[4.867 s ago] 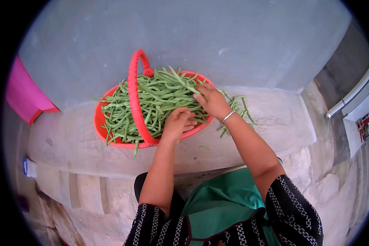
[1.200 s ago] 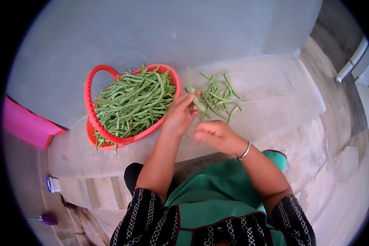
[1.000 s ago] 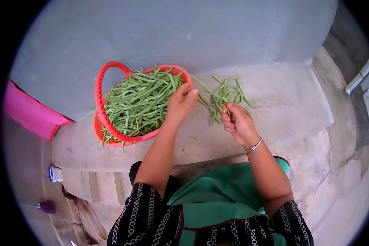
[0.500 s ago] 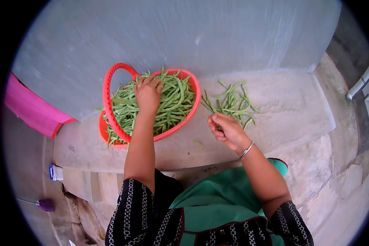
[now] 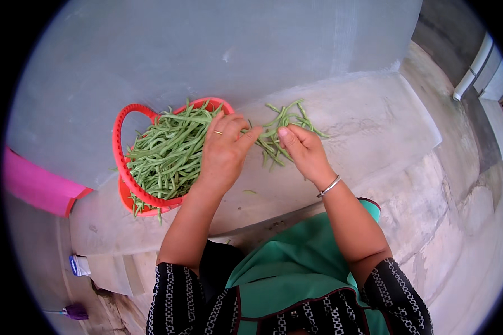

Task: The person sits and trims the ends off green beans by hand, picking them from a red basket and placing the trimmed pieces on the floor.

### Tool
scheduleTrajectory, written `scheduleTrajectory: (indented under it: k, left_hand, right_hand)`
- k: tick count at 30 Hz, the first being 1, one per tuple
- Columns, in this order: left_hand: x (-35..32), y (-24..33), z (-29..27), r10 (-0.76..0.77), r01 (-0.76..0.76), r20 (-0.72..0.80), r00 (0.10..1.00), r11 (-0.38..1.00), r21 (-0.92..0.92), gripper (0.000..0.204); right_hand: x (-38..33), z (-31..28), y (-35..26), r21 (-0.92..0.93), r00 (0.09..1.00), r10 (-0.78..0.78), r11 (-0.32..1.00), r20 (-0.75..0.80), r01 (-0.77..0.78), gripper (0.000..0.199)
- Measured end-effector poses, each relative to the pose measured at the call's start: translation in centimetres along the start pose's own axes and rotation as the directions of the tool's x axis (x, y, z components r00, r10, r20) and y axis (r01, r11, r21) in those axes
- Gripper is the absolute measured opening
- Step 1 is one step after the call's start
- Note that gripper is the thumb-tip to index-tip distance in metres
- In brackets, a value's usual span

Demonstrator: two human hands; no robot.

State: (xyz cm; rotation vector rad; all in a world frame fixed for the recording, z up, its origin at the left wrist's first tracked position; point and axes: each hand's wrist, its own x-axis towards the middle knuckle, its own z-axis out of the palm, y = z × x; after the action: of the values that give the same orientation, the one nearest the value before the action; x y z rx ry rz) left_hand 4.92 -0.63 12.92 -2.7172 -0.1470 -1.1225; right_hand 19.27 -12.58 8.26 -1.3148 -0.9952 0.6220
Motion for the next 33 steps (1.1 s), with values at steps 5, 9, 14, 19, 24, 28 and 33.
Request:
scheduleTrajectory:
  k: [5,9,14,19,24,28,33]
  left_hand:
    - [1.1,1.5,0.9,0.027,-0.025,0.013,1.0,0.992,-0.125,0.028]
    - [1.9,2.1,1.5,0.035,-0.039,-0.024,0.999,0.982,-0.183,0.026]
    - [2.6,3.8,2.6,-0.238,0.25,0.088,0.967,0.828,-0.502,0.017]
    - [0.7,3.6,6.2,-0.328,0.479,0.354,0.876,0.504,-0.718,0.012]
    - [0.1,-1.1,4.3,-0.699,0.134,0.531,0.48,-0.539,-0.831,0.012]
    - [0.4,-3.5,2.2,-0.78,0.064,0.467,0.416,-0.487,-0.871,0.016]
    - [-0.7,-3.7,1.8,-0.791,0.094,0.452,0.413,-0.457,-0.885,0.019]
  right_hand:
    - [-0.9,-0.8,-0.4,-0.099,0.986,-0.097,0.991,-0.137,0.084,0.037]
    - [-0.6,-2.2,0.3,0.102,0.99,0.071,0.993,-0.12,-0.059,0.035]
    - [-1.3,-2.5,-1.2,0.588,0.995,0.103,0.806,-0.017,-0.074,0.032]
    - [-1.3,-4.1,-2.0,0.76,0.997,-0.062,0.645,-0.054,0.081,0.028]
    - [0.0,-5.0,-0.6,0.728,0.952,0.306,0.65,0.014,-0.22,0.019]
    - [-0.3,-2.3,1.7,0.591,0.843,0.437,0.605,0.314,-0.534,0.024]
    - [-1.1,1.4,0.9,0.37,0.873,0.332,0.808,0.358,-0.459,0.027]
